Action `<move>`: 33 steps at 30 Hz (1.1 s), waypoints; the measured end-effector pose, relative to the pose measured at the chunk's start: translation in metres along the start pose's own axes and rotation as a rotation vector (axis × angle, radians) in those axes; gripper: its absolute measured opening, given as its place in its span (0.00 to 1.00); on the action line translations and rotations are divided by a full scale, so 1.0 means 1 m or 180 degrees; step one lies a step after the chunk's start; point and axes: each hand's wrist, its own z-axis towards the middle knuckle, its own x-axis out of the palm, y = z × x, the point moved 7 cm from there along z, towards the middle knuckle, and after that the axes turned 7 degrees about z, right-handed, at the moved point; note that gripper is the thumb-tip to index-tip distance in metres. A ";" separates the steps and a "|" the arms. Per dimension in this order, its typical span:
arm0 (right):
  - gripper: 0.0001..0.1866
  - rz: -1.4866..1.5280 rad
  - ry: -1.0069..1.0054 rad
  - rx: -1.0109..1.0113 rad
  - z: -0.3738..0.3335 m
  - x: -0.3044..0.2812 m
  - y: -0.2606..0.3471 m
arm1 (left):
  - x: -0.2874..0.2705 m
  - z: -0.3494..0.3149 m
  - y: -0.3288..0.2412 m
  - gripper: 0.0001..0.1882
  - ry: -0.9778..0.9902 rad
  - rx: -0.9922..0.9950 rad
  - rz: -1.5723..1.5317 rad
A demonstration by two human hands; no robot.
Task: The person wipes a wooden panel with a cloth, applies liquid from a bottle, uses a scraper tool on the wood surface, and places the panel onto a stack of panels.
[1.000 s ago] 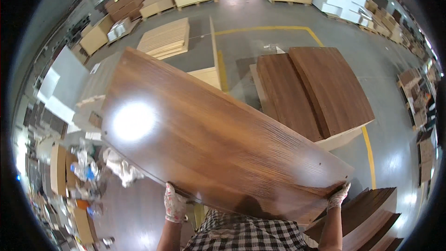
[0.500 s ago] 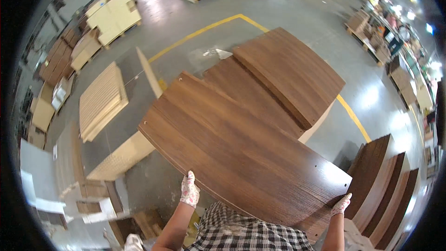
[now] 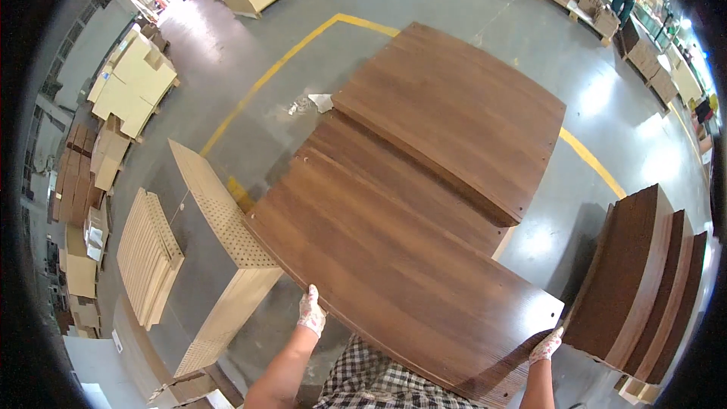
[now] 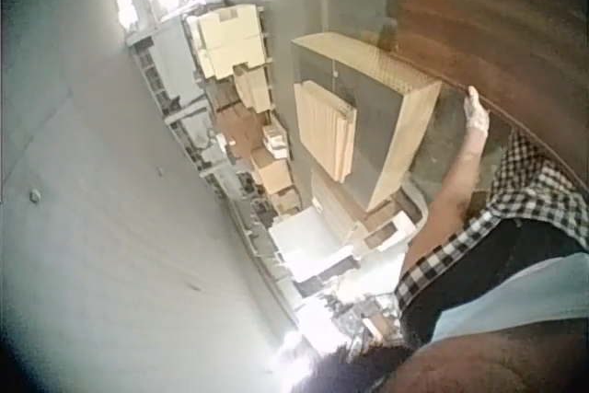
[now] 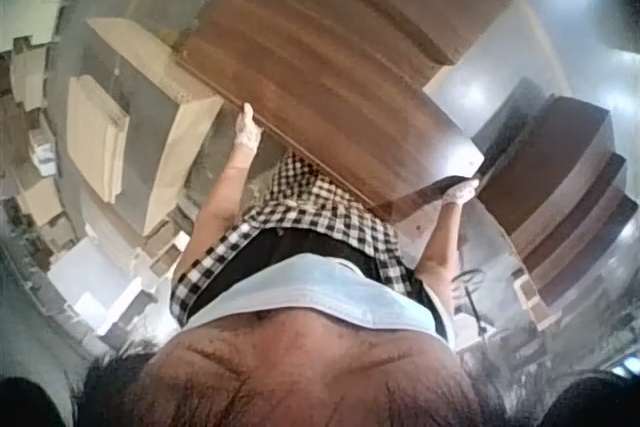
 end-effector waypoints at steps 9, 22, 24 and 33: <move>0.31 0.0349 -0.0488 0.0632 -0.059 0.120 -0.025 | 0.021 0.176 0.013 0.32 -0.0337 -0.0411 0.0907; 0.30 0.0749 -0.0647 0.0812 -0.052 0.232 -0.098 | 0.051 0.325 0.002 0.33 -0.0371 -0.0805 0.1002; 0.30 0.0549 -0.0737 0.0941 -0.050 0.235 -0.106 | 0.052 0.341 0.002 0.33 -0.0246 -0.0788 0.0922; 0.18 -0.0303 -0.0513 0.0540 -0.023 0.241 -0.079 | 0.134 0.303 0.002 0.48 0.0703 -0.1208 0.1552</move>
